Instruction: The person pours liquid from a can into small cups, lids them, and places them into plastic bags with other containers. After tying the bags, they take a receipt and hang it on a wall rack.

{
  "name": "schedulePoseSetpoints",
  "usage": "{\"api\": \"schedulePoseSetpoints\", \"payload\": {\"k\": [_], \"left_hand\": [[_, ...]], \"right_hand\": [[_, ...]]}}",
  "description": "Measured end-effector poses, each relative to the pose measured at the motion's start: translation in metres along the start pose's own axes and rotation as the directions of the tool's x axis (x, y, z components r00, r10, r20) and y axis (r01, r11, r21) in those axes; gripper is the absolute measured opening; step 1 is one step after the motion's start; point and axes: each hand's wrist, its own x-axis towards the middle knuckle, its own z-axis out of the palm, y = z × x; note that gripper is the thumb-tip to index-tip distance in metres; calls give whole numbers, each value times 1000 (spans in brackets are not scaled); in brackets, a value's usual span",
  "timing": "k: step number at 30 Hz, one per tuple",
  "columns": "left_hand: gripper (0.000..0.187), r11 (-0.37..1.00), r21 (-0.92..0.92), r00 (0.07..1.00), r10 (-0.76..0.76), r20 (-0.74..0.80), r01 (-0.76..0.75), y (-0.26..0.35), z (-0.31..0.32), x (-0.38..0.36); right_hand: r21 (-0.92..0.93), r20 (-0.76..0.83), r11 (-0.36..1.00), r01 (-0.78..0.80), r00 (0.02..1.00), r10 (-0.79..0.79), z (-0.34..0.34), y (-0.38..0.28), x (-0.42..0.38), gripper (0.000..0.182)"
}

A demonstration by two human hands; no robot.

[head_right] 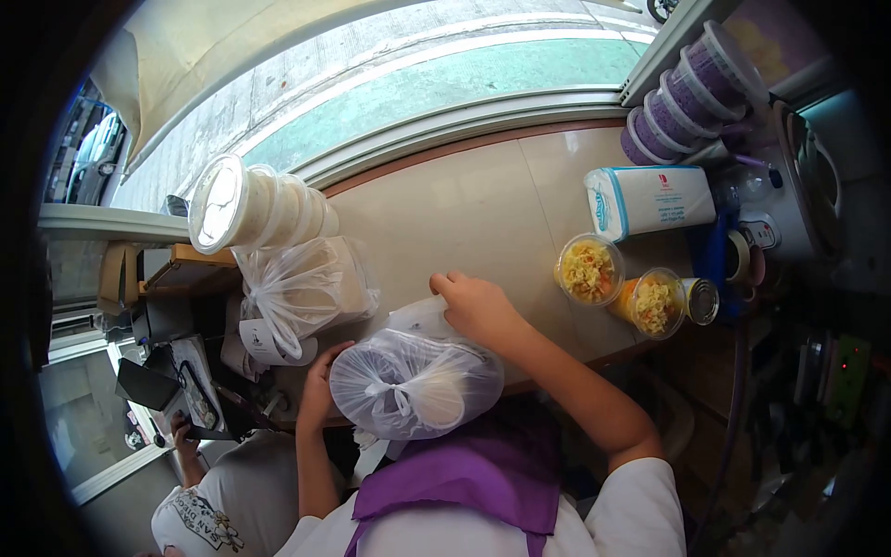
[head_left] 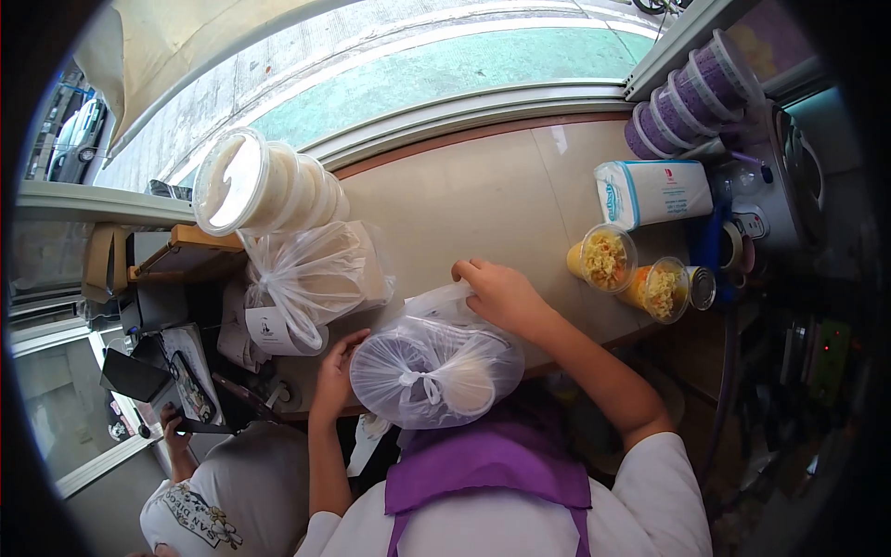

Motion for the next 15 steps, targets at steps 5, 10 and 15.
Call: {"api": "schedulePoseSetpoints", "payload": {"k": [5,10,15], "left_hand": [[27,989,65,981,-141,135,133,-22,-19,21],[25,972,138,969,-206,133,188,-17,-13,28],[22,960,277,996,-51,67,31,-12,-3,24]], "right_hand": [[-36,-56,996,-77,996,75,4,14,-24,38],[37,-242,995,-92,965,98,29,29,-50,33],[298,-388,946,-127,889,242,49,27,-64,20]]}}
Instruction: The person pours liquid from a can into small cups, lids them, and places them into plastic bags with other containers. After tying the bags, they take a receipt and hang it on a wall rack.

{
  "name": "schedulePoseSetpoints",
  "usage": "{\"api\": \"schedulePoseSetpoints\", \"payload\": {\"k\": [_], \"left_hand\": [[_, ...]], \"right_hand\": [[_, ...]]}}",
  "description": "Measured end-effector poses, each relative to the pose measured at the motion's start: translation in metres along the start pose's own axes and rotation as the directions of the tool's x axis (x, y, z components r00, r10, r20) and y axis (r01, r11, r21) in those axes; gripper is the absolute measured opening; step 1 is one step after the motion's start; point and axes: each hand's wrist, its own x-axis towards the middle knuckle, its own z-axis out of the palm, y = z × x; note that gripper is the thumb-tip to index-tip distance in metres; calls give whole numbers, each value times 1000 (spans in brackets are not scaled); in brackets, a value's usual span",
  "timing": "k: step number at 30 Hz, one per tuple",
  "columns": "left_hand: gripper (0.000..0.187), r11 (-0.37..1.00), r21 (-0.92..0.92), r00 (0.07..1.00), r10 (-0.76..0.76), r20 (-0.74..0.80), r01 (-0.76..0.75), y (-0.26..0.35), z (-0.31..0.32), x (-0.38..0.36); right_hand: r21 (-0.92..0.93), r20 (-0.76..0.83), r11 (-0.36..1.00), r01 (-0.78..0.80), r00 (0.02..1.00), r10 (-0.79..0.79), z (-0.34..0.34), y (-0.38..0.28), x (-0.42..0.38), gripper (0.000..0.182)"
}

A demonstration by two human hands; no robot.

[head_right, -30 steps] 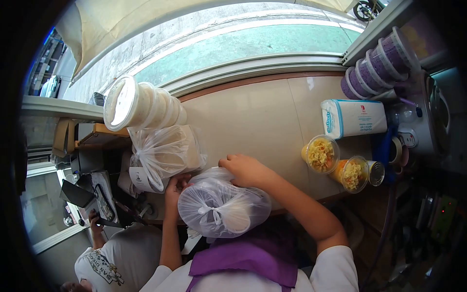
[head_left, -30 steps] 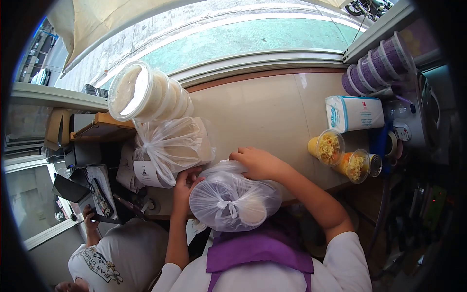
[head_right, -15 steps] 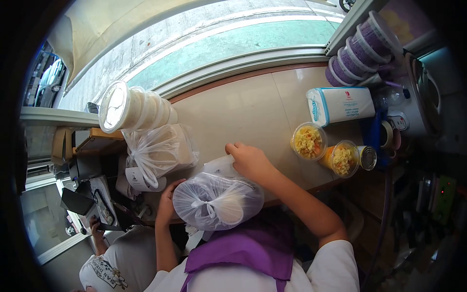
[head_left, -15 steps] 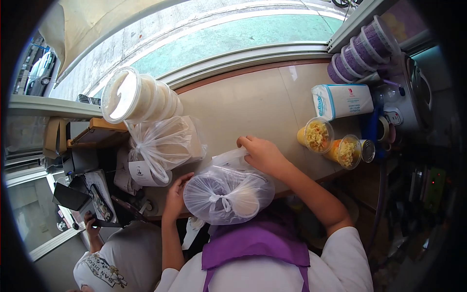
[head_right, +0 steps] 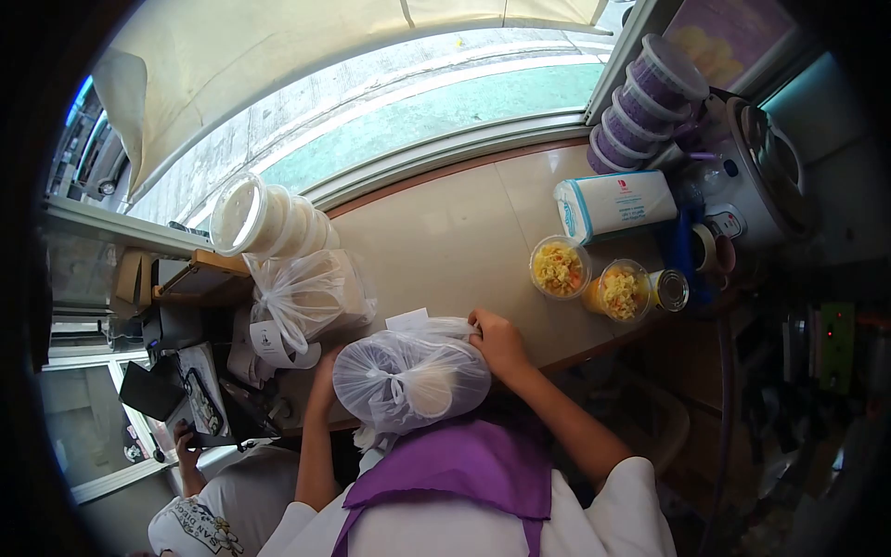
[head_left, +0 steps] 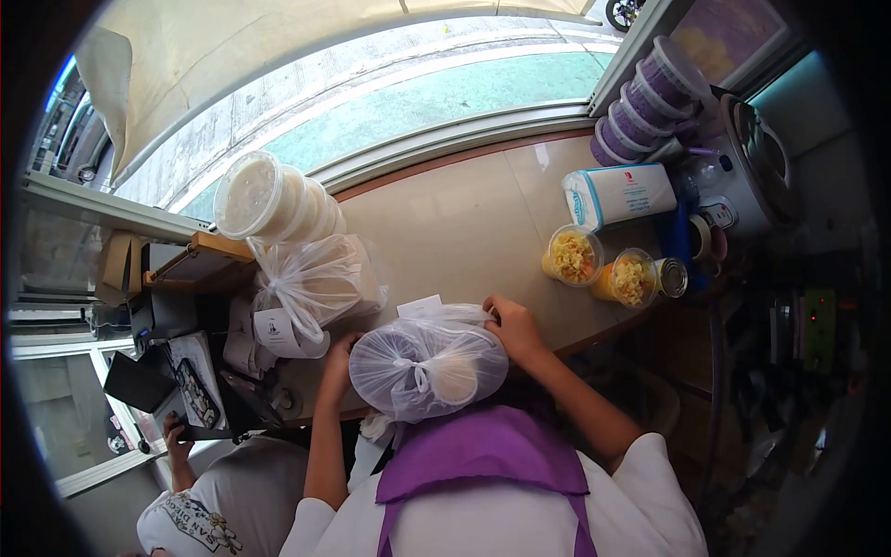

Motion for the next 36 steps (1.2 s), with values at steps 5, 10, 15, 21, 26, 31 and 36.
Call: {"api": "schedulePoseSetpoints", "payload": {"k": [5,10,15,21,26,31,36], "left_hand": [[18,974,-173,989,148,-11,-148,-31,5,0],[24,860,-511,1000,-1,21,11,-60,9,0],[28,866,-480,984,-177,-36,138,-35,13,-6],[19,852,-497,979,-80,188,165,-35,-4,-8],[24,805,-573,981,-60,183,156,-49,-10,-18],[25,849,-503,987,-141,79,162,-37,3,-33],[25,860,-483,982,-191,-7,164,-23,22,-60]], "right_hand": [[598,24,788,-146,986,164,29,24,-10,13],[620,-20,776,-116,986,163,22,18,-8,21],[391,117,909,-145,987,108,-7,13,-20,25],[5,-69,996,-91,993,91,-5,-1,-43,27],[-21,-151,984,-178,973,173,9,3,-55,21],[149,-74,946,-288,951,302,14,13,-67,19],[334,-202,915,-227,931,305,32,24,-67,16]]}}
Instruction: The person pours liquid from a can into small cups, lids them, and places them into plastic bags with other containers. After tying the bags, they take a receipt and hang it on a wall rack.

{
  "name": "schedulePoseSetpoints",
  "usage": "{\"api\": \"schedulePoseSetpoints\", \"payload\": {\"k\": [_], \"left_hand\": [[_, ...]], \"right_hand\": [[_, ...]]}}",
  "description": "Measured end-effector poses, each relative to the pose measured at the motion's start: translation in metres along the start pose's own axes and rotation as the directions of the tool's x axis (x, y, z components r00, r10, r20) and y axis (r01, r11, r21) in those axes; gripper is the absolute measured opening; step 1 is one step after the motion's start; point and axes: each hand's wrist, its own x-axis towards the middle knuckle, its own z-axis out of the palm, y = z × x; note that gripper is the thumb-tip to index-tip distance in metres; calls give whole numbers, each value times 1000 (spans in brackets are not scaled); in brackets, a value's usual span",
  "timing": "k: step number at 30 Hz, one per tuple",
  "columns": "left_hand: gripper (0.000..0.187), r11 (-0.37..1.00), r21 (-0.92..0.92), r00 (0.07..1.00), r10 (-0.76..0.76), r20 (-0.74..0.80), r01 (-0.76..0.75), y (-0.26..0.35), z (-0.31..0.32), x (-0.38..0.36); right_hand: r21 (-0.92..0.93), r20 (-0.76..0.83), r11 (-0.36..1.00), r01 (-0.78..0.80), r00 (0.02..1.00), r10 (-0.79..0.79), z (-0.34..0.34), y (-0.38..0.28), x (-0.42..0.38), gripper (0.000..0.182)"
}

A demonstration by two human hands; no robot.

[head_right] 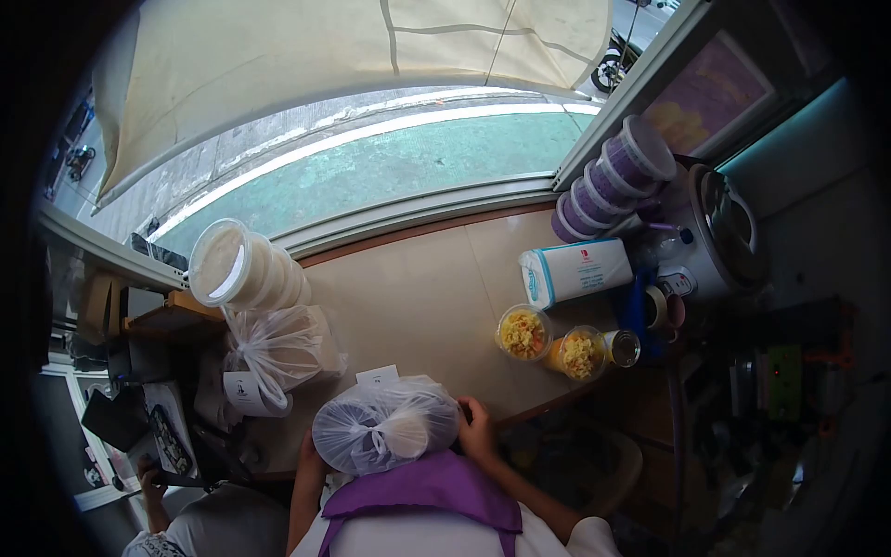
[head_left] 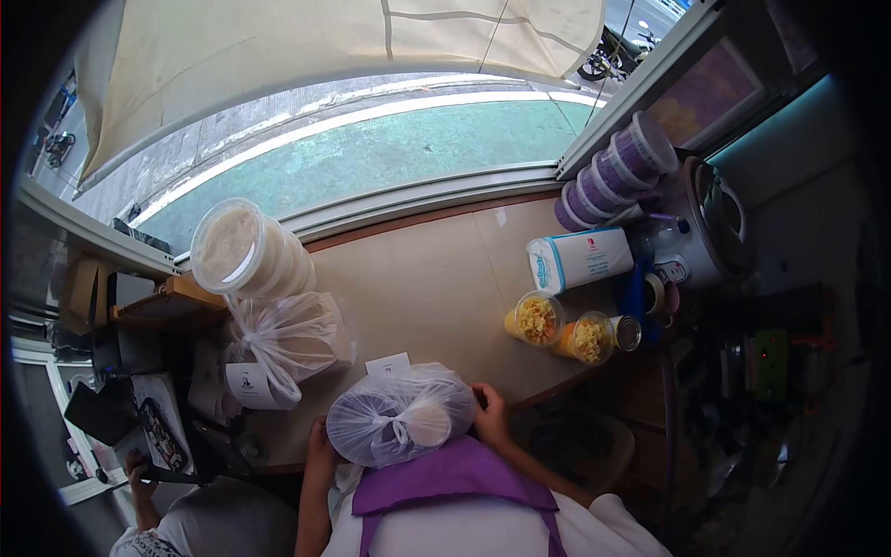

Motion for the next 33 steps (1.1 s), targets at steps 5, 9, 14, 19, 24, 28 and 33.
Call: {"api": "schedulePoseSetpoints", "payload": {"k": [5,9,14,19,24,28,33], "left_hand": [[23,986,123,976,136,-170,-116,5,28,-15],[22,948,202,934,287,-212,-246,-19,22,-14],[20,948,208,926,288,-243,-241,-33,25,-16],[21,961,127,929,272,-252,-247,-43,26,-13],[19,935,232,913,324,-247,-269,-49,24,-10],[16,971,98,921,240,-308,-220,-35,32,-18],[16,927,346,879,280,-386,-144,5,34,-32]], "right_hand": [[-117,-74,981,154,984,-163,7,-47,38,15],[-258,47,948,185,983,-179,6,-54,55,13],[-503,128,851,154,986,-103,-4,-55,35,15],[-249,193,956,152,976,-105,-23,-22,19,21],[406,317,831,-381,911,262,-24,-17,9,14],[553,468,597,-581,810,355,-35,-20,2,11],[-17,67,998,-63,996,64,-36,-71,2,10]]}}
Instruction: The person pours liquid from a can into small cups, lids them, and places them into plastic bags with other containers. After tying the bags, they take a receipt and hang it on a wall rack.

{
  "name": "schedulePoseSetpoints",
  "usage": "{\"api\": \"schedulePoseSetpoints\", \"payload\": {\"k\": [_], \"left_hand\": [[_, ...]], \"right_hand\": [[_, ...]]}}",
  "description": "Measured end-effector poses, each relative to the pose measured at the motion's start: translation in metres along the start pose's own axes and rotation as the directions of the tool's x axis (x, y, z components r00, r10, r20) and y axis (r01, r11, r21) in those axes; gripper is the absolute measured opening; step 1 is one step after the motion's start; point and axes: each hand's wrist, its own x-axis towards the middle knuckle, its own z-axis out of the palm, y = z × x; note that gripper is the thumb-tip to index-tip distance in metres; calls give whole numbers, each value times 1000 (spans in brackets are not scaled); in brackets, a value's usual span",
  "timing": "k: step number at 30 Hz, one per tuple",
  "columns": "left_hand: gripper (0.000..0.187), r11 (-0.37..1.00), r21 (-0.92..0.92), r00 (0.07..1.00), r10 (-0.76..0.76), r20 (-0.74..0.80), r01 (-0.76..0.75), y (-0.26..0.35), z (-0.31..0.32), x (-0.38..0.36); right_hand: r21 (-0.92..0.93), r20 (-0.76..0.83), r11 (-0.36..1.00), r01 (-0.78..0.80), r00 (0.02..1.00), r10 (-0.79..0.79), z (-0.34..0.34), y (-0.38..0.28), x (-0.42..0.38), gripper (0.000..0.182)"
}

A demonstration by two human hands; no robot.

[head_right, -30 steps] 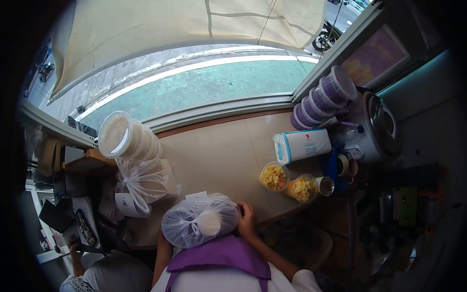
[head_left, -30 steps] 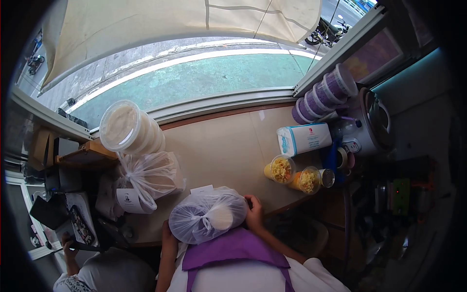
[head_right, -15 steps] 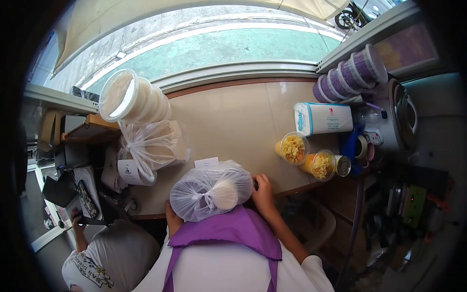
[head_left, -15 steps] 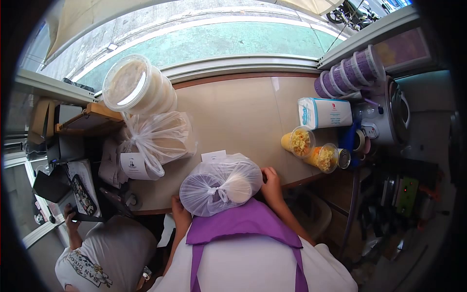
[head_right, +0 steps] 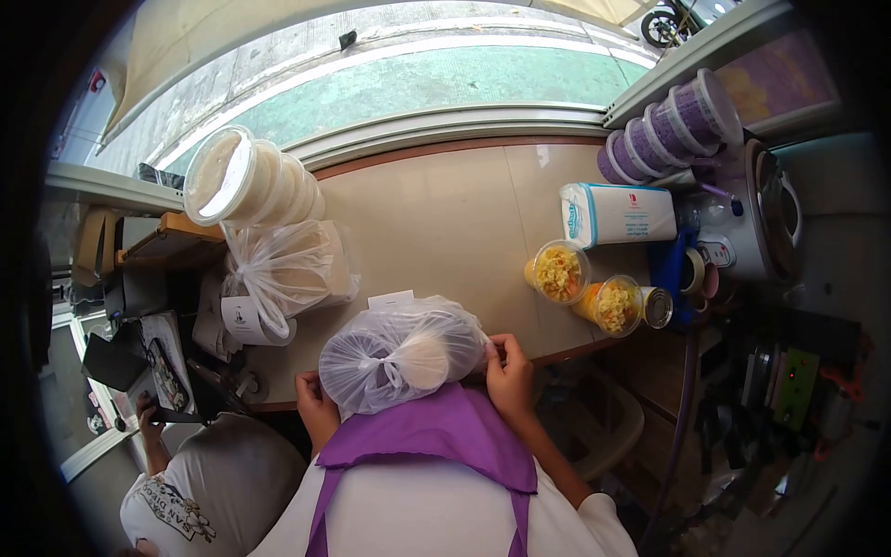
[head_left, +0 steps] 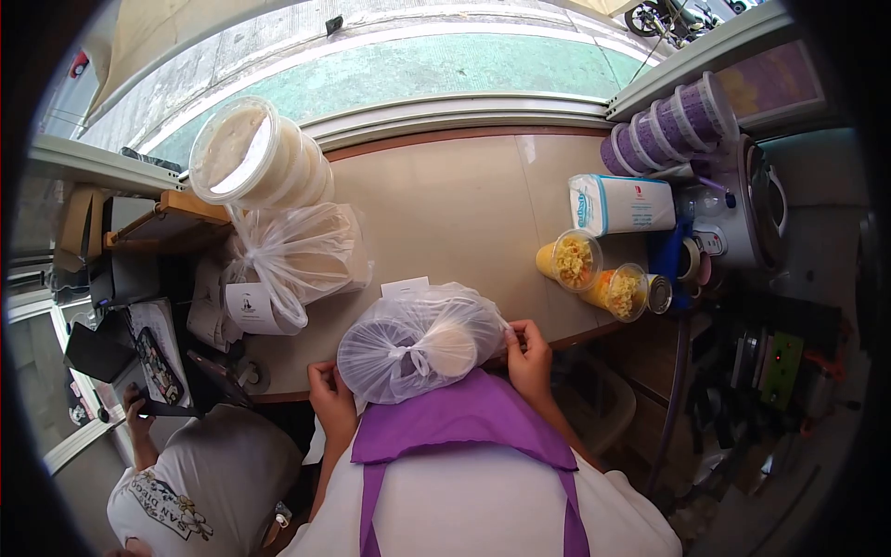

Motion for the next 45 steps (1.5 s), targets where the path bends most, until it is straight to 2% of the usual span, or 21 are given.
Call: {"api": "schedulePoseSetpoints", "payload": {"k": [2,3,5,6,8,9,11,14,17,20,23,26,29,30,32,36,38,39,42,44,45], "left_hand": [[15,985,20,985,168,38,-169,-3,3,9],[15,967,28,967,250,56,-251,-2,3,13],[15,982,-179,986,-23,167,53,6,1,24],[15,942,-263,959,-144,245,209,10,-3,28],[16,939,-221,928,-182,326,262,-4,-12,42],[17,937,-196,908,-204,367,290,-12,-13,47],[18,947,-160,908,-206,364,278,-24,-9,51],[20,957,-189,934,-152,323,221,-30,-4,49],[23,946,-263,955,-112,276,187,-39,4,50],[26,979,-196,989,-32,146,61,-36,8,50],[28,991,-128,997,43,57,-35,-22,11,47],[28,985,-147,996,90,18,-86,-16,10,36],[26,975,-187,991,131,28,-123,-12,5,33],[25,971,-200,989,142,40,-131,-13,4,31],[18,952,-294,985,128,112,-90,-21,7,35],[4,907,-389,962,-58,266,162,4,-15,31],[8,996,-84,992,40,123,-30,26,-22,18],[11,990,84,993,105,62,-110,31,-22,13],[17,891,285,905,403,-139,-353,31,-17,2],[18,879,274,860,454,-233,-390,33,-17,8],[18,870,271,833,480,-275,-412,37,-17,12]], "right_hand": [[-307,-73,906,291,942,-327,3,-1,5,12],[-141,-43,970,200,977,-207,4,1,10,13],[180,82,983,-24,997,9,6,9,27,13],[143,97,990,0,995,-14,6,12,35,13],[63,128,997,48,990,-56,4,17,51,12],[116,165,993,3,986,-22,4,5,54,11],[211,247,973,-92,968,38,1,-25,55,10],[347,351,937,-42,932,-88,2,-53,40,14],[408,287,913,-19,952,-109,11,-59,38,19],[91,510,996,-22,860,-27,6,-82,41,23],[140,582,988,67,801,-137,9,-99,49,20],[138,470,949,282,825,-313,14,-121,45,19],[269,581,959,88,779,-235,15,-138,31,17],[208,618,978,14,773,-142,17,-137,32,18],[77,672,989,-126,739,42,21,-136,37,19],[376,650,926,22,706,-281,17,-150,21,23],[451,632,885,115,659,-408,12,-144,17,25],[406,648,910,84,676,-352,10,-142,16,25],[250,688,967,44,695,-210,5,-138,14,27],[118,708,988,95,690,-151,3,-138,17,29],[202,715,979,26,679,-166,5,-136,21,30]]}}
